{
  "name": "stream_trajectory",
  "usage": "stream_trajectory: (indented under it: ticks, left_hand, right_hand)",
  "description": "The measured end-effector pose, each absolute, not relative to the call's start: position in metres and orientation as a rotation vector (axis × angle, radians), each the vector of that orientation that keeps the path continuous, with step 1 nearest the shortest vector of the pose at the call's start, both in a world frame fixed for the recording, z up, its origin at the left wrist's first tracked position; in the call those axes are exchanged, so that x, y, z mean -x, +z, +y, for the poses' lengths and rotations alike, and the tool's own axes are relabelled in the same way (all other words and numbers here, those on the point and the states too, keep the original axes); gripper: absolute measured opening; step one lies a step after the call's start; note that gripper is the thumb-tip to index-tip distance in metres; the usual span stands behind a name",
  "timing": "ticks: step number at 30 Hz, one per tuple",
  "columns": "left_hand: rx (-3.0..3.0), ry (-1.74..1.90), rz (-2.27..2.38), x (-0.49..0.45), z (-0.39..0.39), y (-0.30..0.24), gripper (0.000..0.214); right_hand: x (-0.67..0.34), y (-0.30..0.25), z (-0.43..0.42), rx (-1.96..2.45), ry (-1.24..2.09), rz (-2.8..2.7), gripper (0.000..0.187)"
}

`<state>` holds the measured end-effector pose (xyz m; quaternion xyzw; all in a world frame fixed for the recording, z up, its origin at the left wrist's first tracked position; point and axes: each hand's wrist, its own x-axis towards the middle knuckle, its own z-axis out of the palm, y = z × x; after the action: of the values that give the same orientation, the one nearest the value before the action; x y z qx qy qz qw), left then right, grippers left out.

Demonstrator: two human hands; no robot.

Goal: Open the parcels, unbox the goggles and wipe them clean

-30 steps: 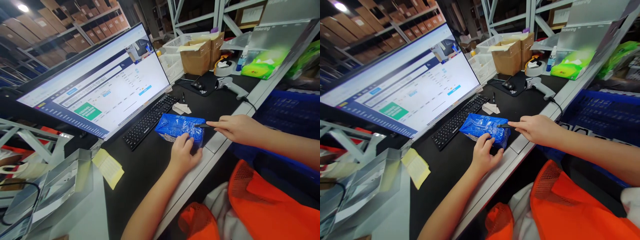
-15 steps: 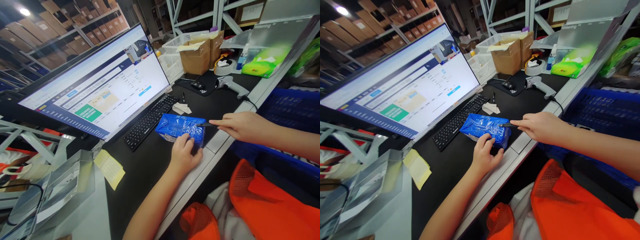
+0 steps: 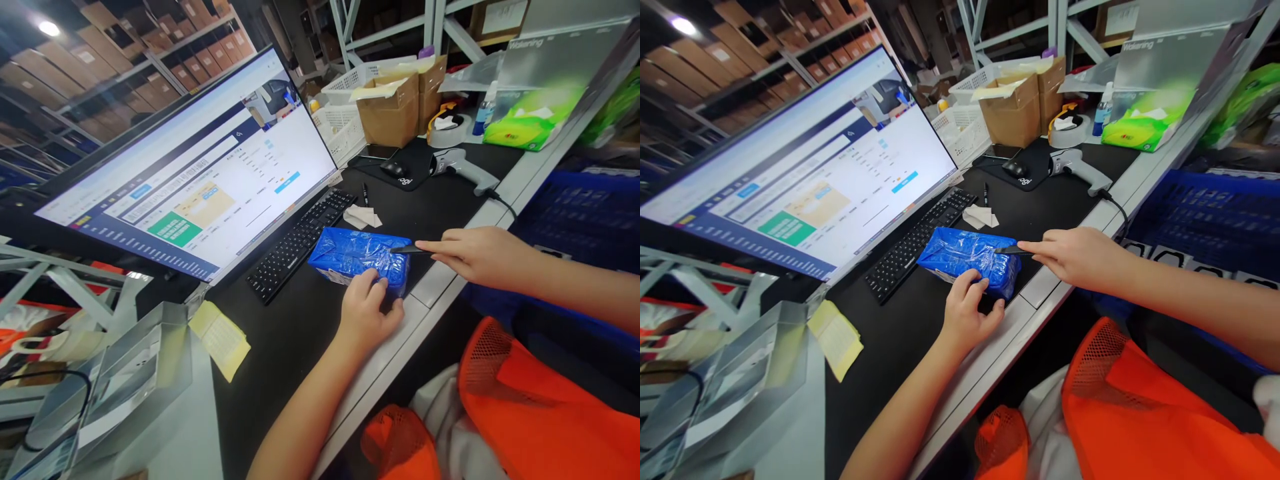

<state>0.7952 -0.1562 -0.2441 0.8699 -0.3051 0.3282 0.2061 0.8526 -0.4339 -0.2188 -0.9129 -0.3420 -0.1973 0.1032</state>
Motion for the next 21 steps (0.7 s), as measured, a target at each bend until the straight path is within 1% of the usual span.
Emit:
stream_trajectory:
  ticks: [3,5,8,10,12,14,18,21]
  left_hand:
    - [-2.410,0.940,-0.856,-0.794,-0.157,-0.243,0.028]
    - [-2.407,0.941,-0.843,-0.794,-0.157,-0.243,0.026]
    - [-2.406,0.923,-0.815,-0.793,-0.155,-0.242,0.023]
    - [-2.406,0.888,-0.799,-0.791,-0.153,-0.237,0.019]
    - [-2.420,0.804,-0.761,-0.791,-0.155,-0.227,0.014]
    - [-2.465,0.685,-0.692,-0.793,-0.159,-0.214,0.014]
    - [-2.706,0.448,-0.440,-0.811,-0.174,-0.184,0.010]
    - [-2.853,0.245,-0.295,-0.828,-0.183,-0.166,0.016]
  right_hand:
    - [-0.868,-0.212,-0.450,2.891,-0.518,-0.802,0.046]
    - [-0.879,-0.208,-0.457,2.944,-0.502,-0.668,0.048]
    - [-0.884,-0.204,-0.461,2.805,-0.569,-0.643,0.049]
    - [-0.879,-0.203,-0.460,2.678,-0.558,-0.737,0.046]
    - [-0.869,-0.200,-0.458,2.588,-0.468,-0.886,0.043]
    - [-0.860,-0.196,-0.455,2.540,-0.387,-1.008,0.042]
    - [-0.854,-0.187,-0.448,2.585,-0.323,-1.115,0.040]
    - [-0.855,-0.185,-0.444,2.646,-0.327,-1.109,0.039]
